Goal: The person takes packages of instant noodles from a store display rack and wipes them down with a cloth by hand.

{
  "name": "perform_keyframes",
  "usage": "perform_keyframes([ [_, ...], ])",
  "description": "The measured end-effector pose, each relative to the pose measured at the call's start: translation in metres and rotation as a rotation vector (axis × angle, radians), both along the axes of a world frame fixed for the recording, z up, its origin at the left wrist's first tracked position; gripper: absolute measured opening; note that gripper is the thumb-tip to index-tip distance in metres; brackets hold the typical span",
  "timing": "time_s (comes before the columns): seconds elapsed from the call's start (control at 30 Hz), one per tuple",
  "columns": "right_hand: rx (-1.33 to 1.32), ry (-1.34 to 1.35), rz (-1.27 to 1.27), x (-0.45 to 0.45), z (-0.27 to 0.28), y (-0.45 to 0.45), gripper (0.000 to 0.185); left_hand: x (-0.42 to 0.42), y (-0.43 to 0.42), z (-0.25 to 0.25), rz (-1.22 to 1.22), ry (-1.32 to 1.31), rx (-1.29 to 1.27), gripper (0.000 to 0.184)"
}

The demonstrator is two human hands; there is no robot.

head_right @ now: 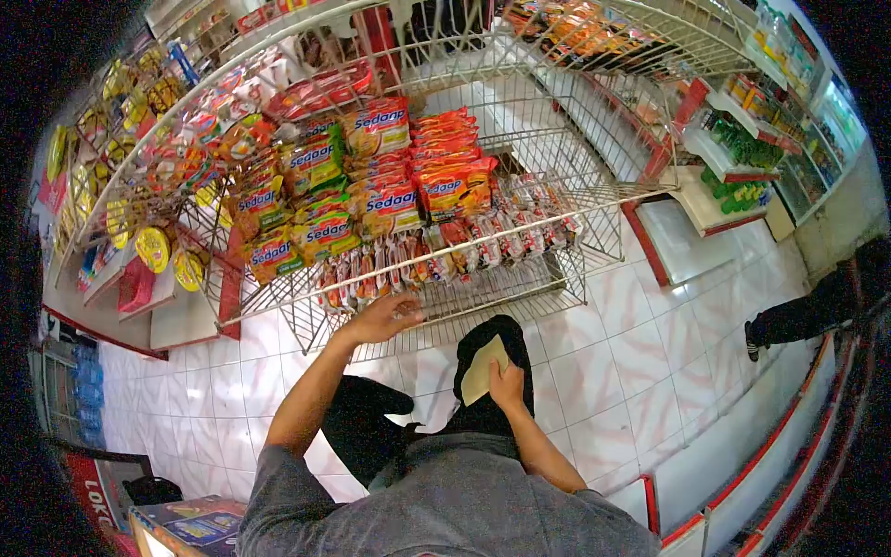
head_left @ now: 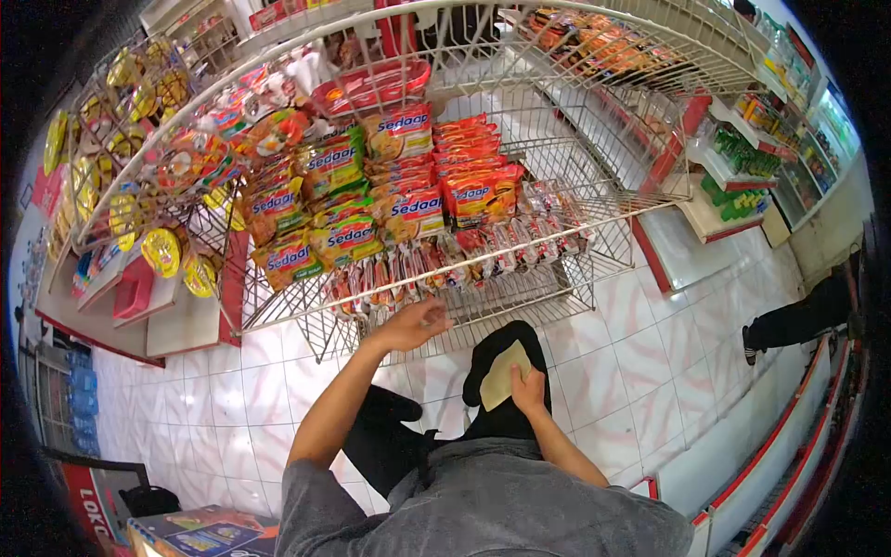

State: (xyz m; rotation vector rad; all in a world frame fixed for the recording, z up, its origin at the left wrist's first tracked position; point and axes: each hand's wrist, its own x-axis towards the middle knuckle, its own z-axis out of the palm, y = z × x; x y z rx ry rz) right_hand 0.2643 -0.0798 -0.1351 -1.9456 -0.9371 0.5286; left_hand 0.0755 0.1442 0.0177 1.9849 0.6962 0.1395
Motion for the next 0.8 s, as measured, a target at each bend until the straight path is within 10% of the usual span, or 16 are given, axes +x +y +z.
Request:
perform_keyframes([
  [0.2,0.094,0.04,-0.071,0.003,-0.005,0.001,0.031,0.064,-0.004,-0.008,-0.223,-0.087,-0.093,0.054],
  [0.5,0.071,0.109,-0.111,0.009,-0.015,-0.001,0.03,0.115,0.023,-0.073,-0.227,0.02,0.481,0.06],
  [0.67,0.092,0.128,-0.082,0.013,-0.011,0.001,0.028,0.123,-0.054,0.075,-0.742,-0.196,0.341,0.042],
  [0.8,0.074,0.21,-0.112,0.01,-0.024,0.003,0.028,0.137,-0.038,0.18,-0.621,-0.356,0.422,0.03],
])
